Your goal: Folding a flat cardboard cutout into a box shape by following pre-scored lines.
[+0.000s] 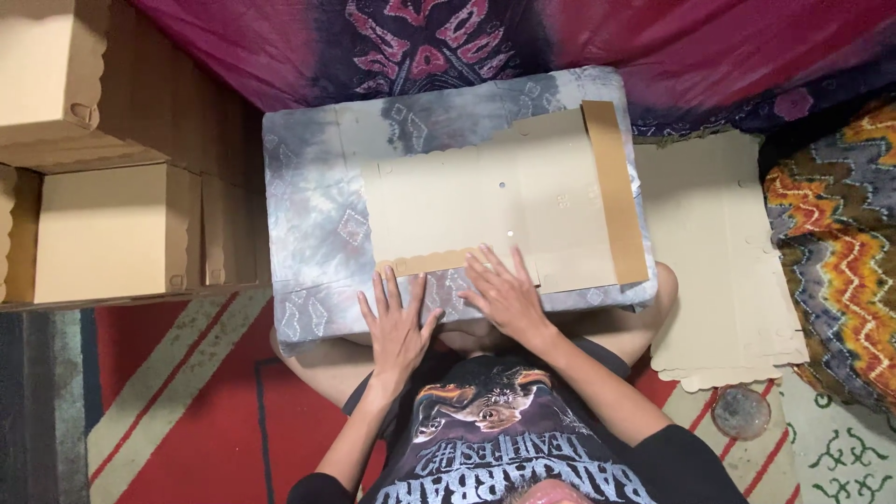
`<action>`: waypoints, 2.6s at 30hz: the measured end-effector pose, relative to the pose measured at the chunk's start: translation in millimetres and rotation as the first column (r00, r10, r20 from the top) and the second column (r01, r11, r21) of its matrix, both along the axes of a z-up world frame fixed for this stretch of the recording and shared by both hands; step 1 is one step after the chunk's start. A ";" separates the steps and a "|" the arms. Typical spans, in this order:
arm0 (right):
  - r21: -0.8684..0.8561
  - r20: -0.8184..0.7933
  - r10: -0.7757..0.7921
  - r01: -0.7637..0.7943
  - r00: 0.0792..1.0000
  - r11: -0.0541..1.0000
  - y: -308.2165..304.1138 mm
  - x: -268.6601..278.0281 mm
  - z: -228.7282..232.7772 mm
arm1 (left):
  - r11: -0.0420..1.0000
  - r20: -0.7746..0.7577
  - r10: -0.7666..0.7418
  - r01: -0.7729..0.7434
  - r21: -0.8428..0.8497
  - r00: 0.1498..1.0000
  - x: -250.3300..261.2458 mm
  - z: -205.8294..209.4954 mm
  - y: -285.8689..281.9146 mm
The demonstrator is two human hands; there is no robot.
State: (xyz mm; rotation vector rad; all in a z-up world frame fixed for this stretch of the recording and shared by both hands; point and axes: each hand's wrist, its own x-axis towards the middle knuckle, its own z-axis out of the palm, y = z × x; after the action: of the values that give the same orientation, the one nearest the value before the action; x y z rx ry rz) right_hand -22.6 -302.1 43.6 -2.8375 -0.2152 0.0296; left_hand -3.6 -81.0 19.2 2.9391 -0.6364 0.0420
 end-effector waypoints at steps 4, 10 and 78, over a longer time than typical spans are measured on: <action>0.016 0.133 0.091 -0.094 0.987 0.995 26.7 12.8 -12.5 | 0.999 -0.014 0.027 -0.027 0.025 1.000 2.7 -2.2 -10.0; 0.049 0.153 0.154 -0.163 0.976 0.985 31.6 13.8 -17.7 | 0.993 -0.025 0.052 -0.049 0.108 0.998 4.2 3.0 -8.3; 0.231 0.444 -0.121 0.017 0.888 0.973 -4.8 2.6 -26.4 | 0.972 -0.143 0.188 -0.204 -0.113 0.972 34.0 32.9 -48.2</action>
State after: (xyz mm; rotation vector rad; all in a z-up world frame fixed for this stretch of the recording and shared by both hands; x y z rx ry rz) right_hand -20.0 -306.9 17.2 -2.5815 -0.1994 -0.6434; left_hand 30.4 -129.3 52.1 2.8409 -0.3104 -0.0874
